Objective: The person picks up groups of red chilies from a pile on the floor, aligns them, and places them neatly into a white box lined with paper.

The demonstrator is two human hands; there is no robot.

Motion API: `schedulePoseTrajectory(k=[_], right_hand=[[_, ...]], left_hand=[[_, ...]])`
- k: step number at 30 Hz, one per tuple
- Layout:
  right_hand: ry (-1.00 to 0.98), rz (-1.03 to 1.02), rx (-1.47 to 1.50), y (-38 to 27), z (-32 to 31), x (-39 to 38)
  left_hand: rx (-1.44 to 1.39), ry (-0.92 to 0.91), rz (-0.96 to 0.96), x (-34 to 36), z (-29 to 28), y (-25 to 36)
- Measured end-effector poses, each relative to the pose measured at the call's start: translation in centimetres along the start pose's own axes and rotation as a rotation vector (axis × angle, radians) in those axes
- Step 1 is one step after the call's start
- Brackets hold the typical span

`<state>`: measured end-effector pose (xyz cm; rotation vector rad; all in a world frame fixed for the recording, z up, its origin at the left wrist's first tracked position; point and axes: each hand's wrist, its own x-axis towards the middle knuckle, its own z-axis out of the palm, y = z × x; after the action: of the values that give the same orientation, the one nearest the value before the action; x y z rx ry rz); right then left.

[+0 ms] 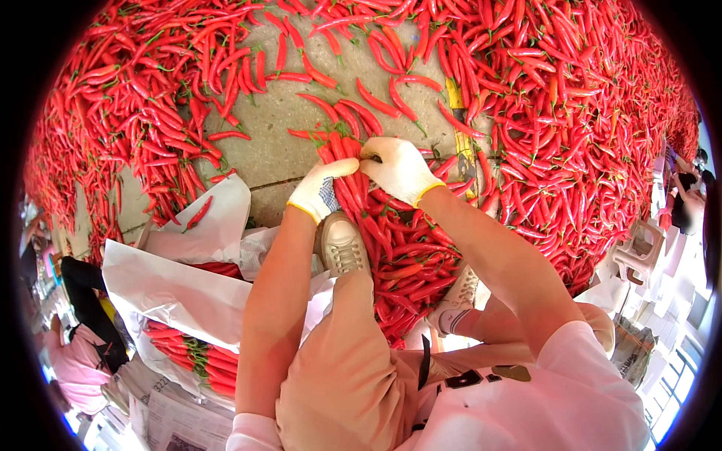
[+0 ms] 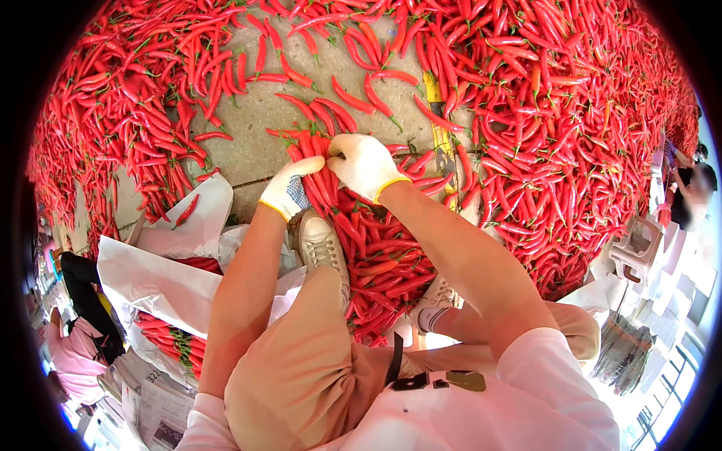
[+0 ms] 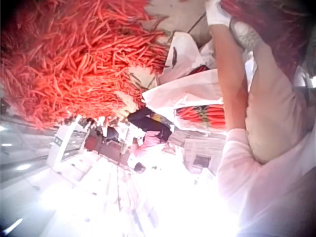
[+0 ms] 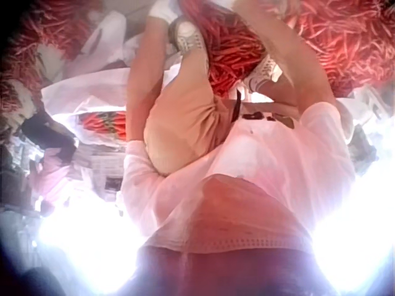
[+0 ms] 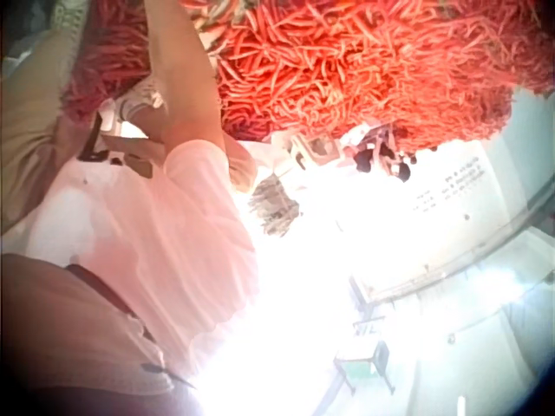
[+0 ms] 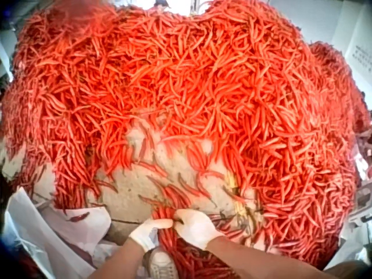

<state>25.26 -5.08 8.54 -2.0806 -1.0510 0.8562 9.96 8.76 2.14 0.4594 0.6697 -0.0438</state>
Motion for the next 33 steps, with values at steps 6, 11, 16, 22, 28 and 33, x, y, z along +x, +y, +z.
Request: schedulePoseTrajectory(k=[6, 11, 16, 22, 28, 33], right_hand=[[-0.344, -0.234, -0.174, -1.9, -1.7, 7.1], [-0.315, -0.165, -0.286, -1.3, -6.3, 15.0], [-0.144, -0.192, -0.297, -0.1, -7.3, 20.8], [0.006, -0.441, -0.540, -0.9, -5.7, 28.8], [-0.060, -0.756, -1.076, -2.9, -1.6, 35.3], [-0.222, -0.780, -1.044, -2.8, -2.2, 34.5]], left_hand=[[0.017, 0.184, 0.162, 0.4, -3.5, 4.2], [-0.202, 0.453, 0.370, -0.4, -7.9, 9.3], [-0.325, 0.562, 0.404, 0.5, -12.0, 8.7], [-0.307, 0.598, 0.460, 2.1, -12.1, 7.2], [-0.296, 0.612, 0.448, 1.7, -10.2, 8.2], [-0.295, 0.610, 0.426, 1.2, -10.9, 8.3]])
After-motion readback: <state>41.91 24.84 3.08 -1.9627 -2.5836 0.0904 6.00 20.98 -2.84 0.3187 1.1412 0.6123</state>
